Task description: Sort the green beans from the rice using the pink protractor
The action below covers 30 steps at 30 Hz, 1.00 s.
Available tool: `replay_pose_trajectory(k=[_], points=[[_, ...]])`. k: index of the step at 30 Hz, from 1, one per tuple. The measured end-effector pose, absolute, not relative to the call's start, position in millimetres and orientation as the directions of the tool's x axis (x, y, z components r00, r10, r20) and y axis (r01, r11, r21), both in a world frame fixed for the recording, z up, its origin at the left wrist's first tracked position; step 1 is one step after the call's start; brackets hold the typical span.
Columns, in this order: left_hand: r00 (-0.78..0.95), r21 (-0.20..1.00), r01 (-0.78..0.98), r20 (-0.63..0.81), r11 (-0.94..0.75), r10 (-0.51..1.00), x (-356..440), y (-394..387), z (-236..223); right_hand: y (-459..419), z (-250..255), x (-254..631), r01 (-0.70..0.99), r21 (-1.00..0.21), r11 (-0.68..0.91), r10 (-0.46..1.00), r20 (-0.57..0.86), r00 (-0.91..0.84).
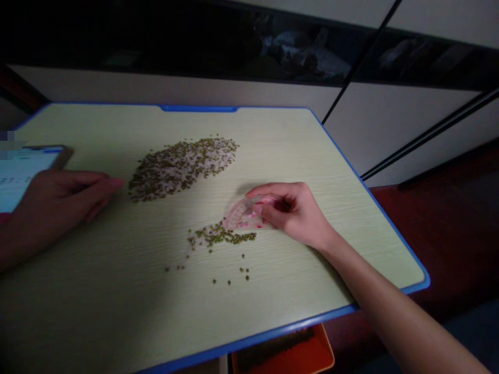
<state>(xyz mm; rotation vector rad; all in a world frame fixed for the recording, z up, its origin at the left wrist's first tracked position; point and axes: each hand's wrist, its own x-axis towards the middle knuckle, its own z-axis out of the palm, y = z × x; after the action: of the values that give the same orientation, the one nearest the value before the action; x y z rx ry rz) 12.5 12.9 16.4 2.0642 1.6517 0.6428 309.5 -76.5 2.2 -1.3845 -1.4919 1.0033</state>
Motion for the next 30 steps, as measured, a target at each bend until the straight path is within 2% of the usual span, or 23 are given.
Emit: replay_pose_trajectory(k=[12,18,30], points=[[0.21,0.605,0.759,0.122,-0.241,0.97,15.4,12.9,18.5,-76.6,2.8,305.7,0.36,-0.929,0.086,0.996,0.087,-0.015],[0.194,0.596,0.774,0.095,-0.212,0.976,13.4,13.4,16.4,-76.6,4.9,305.6,0.396,-0.916,0.061,0.995,0.087,0.05],[0.185,0.608,0.769,0.081,-0.196,0.979,13.2,13.1,16.7,-78.0,5.1,302.3,0.405,-0.913,0.056,0.995,0.086,0.055]])
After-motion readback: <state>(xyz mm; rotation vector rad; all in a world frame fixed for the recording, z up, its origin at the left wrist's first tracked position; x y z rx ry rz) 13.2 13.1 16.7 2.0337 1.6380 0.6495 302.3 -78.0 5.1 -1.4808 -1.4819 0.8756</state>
